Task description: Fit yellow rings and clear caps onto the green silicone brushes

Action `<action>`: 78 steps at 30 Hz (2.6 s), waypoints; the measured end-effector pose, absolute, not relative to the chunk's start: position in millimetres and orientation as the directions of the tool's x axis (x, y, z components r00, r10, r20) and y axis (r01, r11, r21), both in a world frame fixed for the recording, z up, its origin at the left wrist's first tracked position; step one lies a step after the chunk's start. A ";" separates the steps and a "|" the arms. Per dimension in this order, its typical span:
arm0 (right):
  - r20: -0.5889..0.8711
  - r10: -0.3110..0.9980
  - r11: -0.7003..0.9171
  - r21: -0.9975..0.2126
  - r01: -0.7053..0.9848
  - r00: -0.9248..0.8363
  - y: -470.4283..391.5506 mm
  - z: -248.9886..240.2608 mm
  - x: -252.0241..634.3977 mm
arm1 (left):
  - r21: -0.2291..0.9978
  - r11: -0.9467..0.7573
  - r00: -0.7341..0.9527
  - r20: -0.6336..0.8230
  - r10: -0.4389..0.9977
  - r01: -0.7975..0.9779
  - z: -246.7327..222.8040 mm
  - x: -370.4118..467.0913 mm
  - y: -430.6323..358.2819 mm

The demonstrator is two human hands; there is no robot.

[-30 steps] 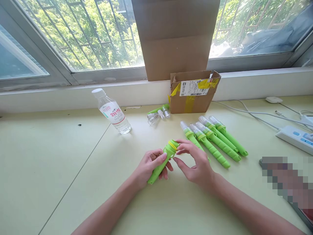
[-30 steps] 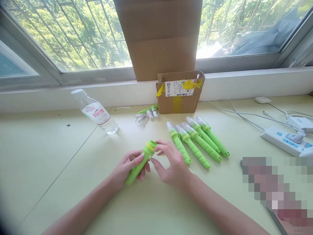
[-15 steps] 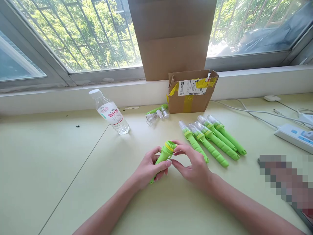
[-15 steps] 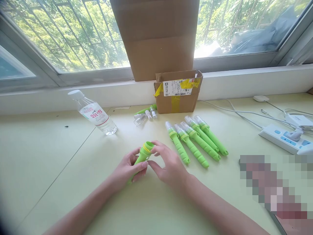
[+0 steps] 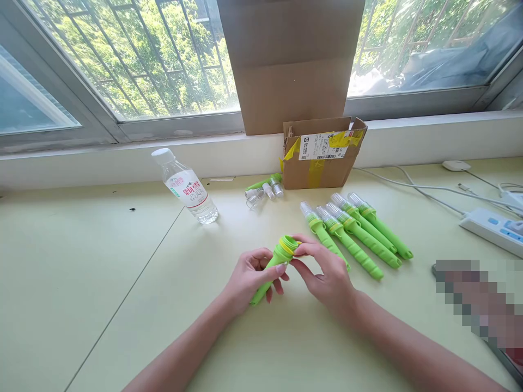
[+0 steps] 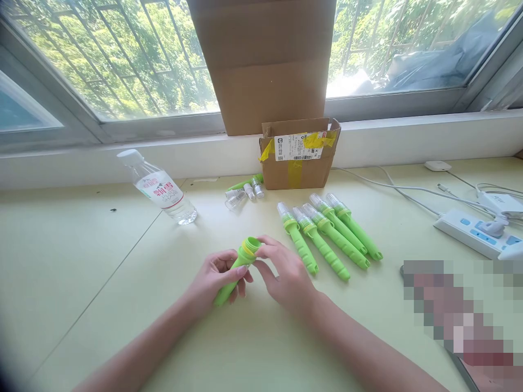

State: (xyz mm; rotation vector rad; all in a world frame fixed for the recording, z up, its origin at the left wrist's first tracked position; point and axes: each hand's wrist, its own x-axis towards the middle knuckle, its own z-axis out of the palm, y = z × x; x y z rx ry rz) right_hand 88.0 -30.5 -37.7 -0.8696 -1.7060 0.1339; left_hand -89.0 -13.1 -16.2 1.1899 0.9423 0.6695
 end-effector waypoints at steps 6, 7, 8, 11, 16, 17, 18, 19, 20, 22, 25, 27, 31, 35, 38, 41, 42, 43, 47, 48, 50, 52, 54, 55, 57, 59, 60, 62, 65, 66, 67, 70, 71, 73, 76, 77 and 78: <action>0.793 0.607 0.712 -0.513 0.479 -0.053 -29.4 -39.9 89.0 | 0.974 0.218 0.479 -0.219 0.850 0.060 -13.4 -86.4 -16.1; 0.795 0.604 0.714 -0.512 0.478 -0.051 -29.2 -39.7 89.2 | 0.976 0.208 0.489 -0.210 0.847 0.061 -12.4 -86.0 -16.5; 0.797 0.601 0.716 -0.510 0.476 -0.050 -29.1 -39.4 89.4 | 0.977 0.201 0.500 -0.206 0.841 0.063 -11.1 -85.7 -16.8; 0.801 0.598 0.715 -0.508 0.479 -0.043 -29.0 -38.7 89.9 | 0.977 0.203 0.530 -0.210 0.822 0.071 -6.7 -85.5 -17.0; 0.798 0.601 0.706 -0.507 0.494 -0.040 -30.0 -40.6 89.6 | 0.975 0.202 0.563 -0.218 0.797 0.091 -5.9 -87.8 -15.4; 0.800 0.598 0.710 -0.503 0.494 -0.046 -30.4 -40.9 89.3 | 0.975 0.201 0.562 -0.222 0.797 0.100 -7.4 -88.3 -15.2; 0.803 0.594 0.715 -0.497 0.492 -0.051 -30.7 -40.9 88.9 | 0.973 0.198 0.557 -0.228 0.798 0.114 -9.1 -88.6 -15.1; 0.807 0.588 0.720 -0.492 0.489 -0.053 -31.1 -40.6 88.5 | 0.972 0.195 0.548 -0.236 0.803 0.132 -10.8 -88.8 -15.0; 0.811 0.582 0.725 -0.488 0.486 -0.054 -31.4 -40.2 88.1 | 0.970 0.193 0.533 -0.244 0.811 0.150 -12.4 -88.9 -15.1; 0.819 0.571 0.733 -0.480 0.481 -0.052 -31.8 -38.9 87.4 | 0.964 0.194 0.501 -0.260 0.825 0.181 -14.0 -88.6 -15.5; 0.822 0.566 0.743 -0.475 0.472 -0.063 -31.6 -37.8 87.0 | 0.959 0.193 0.482 -0.272 0.833 0.208 -12.5 -87.2 -16.6; 0.820 0.568 0.745 -0.474 0.470 -0.073 -31.0 -38.2 87.5 | 0.959 0.183 0.480 -0.268 0.835 0.218 -10.4 -85.6 -17.5; 0.823 0.564 0.743 -0.468 0.479 -0.071 -29.9 -40.0 89.9 | 0.966 0.192 0.423 -0.249 0.871 0.173 -10.3 -81.2 -19.9; 0.819 0.571 0.730 -0.471 0.495 -0.063 -29.2 -40.5 91.8 | 0.982 0.129 0.274 -0.162 0.948 0.136 -15.5 -78.6 -21.6; 0.794 0.606 0.691 -0.493 0.529 -0.051 -28.6 -39.6 91.6 | 0.981 0.068 0.253 -0.114 0.961 0.181 -17.8 -78.8 -21.9; 0.767 0.640 0.666 -0.526 0.529 -0.043 -28.0 -37.9 90.5 | 0.980 0.068 0.298 -0.123 0.947 0.188 -16.9 -79.3 -21.6; 0.761 0.647 0.664 -0.535 0.522 -0.044 -27.8 -37.2 90.1 | 0.980 0.075 0.307 -0.130 0.943 0.185 -16.0 -79.4 -21.3; 0.758 0.651 0.664 -0.542 0.515 -0.044 -27.6 -36.6 89.8 | 0.980 0.082 0.314 -0.137 0.939 0.182 -14.8 -79.4 -21.1; 0.768 0.640 0.669 -0.539 0.511 -0.027 -26.6 -35.7 89.0 | 0.980 0.101 0.366 -0.158 0.917 0.171 -9.1 -79.2 -20.3; 0.771 0.636 0.671 -0.537 0.512 -0.024 -26.4 -36.0 89.0 | 0.981 0.101 0.382 -0.159 0.910 0.167 -7.9 -79.2 -20.2; 0.771 0.636 0.670 -0.541 0.508 -0.018 -26.3 -37.2 88.9 | 0.982 0.098 0.411 -0.157 0.898 0.161 -6.4 -79.2 -19.9; 0.765 0.644 0.665 -0.552 0.503 -0.013 -26.7 -38.7 89.1 | 0.983 0.097 0.430 -0.157 0.889 0.158 -5.6 -79.0 -19.6; 0.760 0.649 0.662 -0.558 0.501 -0.011 -27.3 -40.1 89.4 | 0.981 0.100 0.432 -0.164 0.887 0.167 -5.0 -78.5 -19.5; 0.760 0.650 0.661 -0.558 0.502 -0.011 -27.5 -40.7 89.5 | 0.979 0.103 0.428 -0.171 0.887 0.176 -4.7 -78.2 -19.6; 0.759 0.651 0.660 -0.557 0.504 -0.015 -27.6 -41.4 89.4 | 0.974 0.109 0.417 -0.184 0.890 0.198 -4.0 -77.6 -19.8; 0.755 0.655 0.657 -0.557 0.509 -0.019 -27.3 -41.9 89.1 | 0.971 0.110 0.411 -0.190 0.892 0.211 -3.6 -76.9 -20.3; 0.751 0.660 0.652 -0.559 0.512 -0.020 -27.1 -42.1 88.9 | 0.971 0.108 0.409 -0.189 0.893 0.213 -3.6 -76.7 -20.6; 0.741 0.671 0.641 -0.563 0.521 -0.025 -26.7 -42.5 88.7 | 0.971 0.105 0.406 -0.186 0.895 0.214 -4.1 -76.3 -21.1; 0.729 0.683 0.631 -0.560 0.537 -0.041 -26.5 -42.9 89.3 | 0.972 0.103 0.402 -0.181 0.898 0.209 -5.3 -76.1 -21.8; 0.728 0.684 0.630 -0.557 0.542 -0.048 -26.5 -43.0 89.7 | 0.973 0.104 0.402 -0.181 0.898 0.207 -5.9 -76.1 -22.0; 0.727 0.684 0.630 -0.552 0.547 -0.054 -26.6 -43.2 90.1 | 0.973 0.105 0.403 -0.182 0.897 0.205 -6.4 -76.2 -22.1; 0.729 0.681 0.636 -0.540 0.552 -0.071 -27.0 -44.3 91.0 | 0.976 0.108 0.407 -0.179 0.896 0.191 -8.5 -76.6 -22.0; 0.730 0.679 0.638 -0.538 0.551 -0.074 -27.1 -44.9 91.0 | 0.977 0.109 0.411 -0.176 0.895 0.182 -9.2 -76.8 -21.8; 0.734 0.675 0.642 -0.534 0.551 -0.076 -27.3 -46.2 91.0 | 0.979 0.113 0.421 -0.174 0.890 0.167 -10.7 -77.5 -21.4; 0.749 0.659 0.647 -0.521 0.556 -0.065 -27.4 -47.4 90.8 | 0.979 0.127 0.447 -0.187 0.875 0.161 -12.1 -78.9 -21.3; 0.756 0.652 0.650 -0.516 0.558 -0.061 -27.3 -47.3 90.7 | 0.978 0.136 0.457 -0.195 0.868 0.159 -12.3 -79.4 -21.3; 0.763 0.644 0.653 -0.511 0.559 -0.057 -27.1 -47.1 90.6 | 0.977 0.146 0.466 -0.203 0.861 0.156 -12.4 -79.8 -21.4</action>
